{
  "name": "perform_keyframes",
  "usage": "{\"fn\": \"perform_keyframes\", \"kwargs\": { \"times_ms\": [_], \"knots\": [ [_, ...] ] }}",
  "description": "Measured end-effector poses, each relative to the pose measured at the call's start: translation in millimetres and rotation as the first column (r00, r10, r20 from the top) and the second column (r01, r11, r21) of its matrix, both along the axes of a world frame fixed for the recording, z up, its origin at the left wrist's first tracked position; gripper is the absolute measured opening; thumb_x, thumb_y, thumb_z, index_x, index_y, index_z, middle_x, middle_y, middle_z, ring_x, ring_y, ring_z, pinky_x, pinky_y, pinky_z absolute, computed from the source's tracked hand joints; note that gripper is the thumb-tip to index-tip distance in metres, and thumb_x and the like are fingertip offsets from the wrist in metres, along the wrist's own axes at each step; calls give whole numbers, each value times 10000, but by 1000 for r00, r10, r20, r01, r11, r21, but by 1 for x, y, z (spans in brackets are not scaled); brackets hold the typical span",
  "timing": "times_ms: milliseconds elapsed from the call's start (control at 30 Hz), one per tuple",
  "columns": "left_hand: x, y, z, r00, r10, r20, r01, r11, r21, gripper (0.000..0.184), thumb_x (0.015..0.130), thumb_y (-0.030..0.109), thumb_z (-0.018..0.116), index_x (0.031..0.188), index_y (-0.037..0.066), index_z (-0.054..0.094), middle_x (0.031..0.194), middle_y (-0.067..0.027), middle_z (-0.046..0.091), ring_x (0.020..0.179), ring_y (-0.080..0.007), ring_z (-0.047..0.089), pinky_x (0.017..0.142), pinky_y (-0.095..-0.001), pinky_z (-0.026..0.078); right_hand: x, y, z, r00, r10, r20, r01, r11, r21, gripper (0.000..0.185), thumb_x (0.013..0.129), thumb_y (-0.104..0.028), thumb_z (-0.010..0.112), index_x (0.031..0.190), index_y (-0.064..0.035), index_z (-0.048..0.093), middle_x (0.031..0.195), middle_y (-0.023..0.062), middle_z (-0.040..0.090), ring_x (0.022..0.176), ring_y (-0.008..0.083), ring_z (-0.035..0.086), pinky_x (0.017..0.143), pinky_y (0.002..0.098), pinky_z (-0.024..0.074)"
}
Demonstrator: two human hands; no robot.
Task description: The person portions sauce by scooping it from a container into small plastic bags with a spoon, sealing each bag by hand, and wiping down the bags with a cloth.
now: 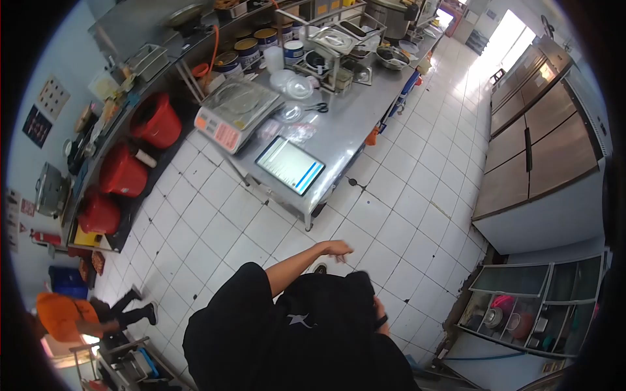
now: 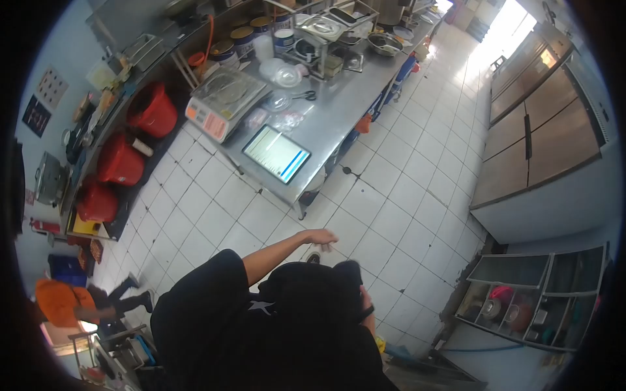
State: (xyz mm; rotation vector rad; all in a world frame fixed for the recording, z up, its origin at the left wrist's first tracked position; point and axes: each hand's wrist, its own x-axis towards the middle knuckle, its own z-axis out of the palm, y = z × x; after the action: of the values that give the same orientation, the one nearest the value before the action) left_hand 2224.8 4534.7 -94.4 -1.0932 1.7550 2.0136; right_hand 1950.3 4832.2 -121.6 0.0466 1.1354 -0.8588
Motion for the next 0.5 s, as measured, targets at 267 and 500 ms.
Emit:
{"fn": "perform_keyframes", "kwargs": {
  "times_ms": [267, 500],
  "knots": [
    [-148, -230, 65, 871, 294, -394, -360, 927, -106, 400, 1000, 369, 545, 1192, 31, 640, 1045, -85, 706, 900, -171, 660, 783, -344, 526, -239, -278, 42, 881, 383, -277, -281, 895, 346, 559, 995, -446, 504, 1376, -39, 462, 1268, 233, 616, 1016, 347, 674, 802, 493, 518],
    [-138, -406, 54, 633, 685, -360, -774, 553, -309, 357, 1016, 340, 549, 1181, 35, 633, 1014, -58, 684, 855, -154, 625, 781, -317, 521, -410, -691, -25, 288, 227, -931, -610, 793, 4, 315, 989, -355, 575, 945, -47, 623, 826, 105, 649, 614, 226, 612, 533, 377, 494]
  ]
}}
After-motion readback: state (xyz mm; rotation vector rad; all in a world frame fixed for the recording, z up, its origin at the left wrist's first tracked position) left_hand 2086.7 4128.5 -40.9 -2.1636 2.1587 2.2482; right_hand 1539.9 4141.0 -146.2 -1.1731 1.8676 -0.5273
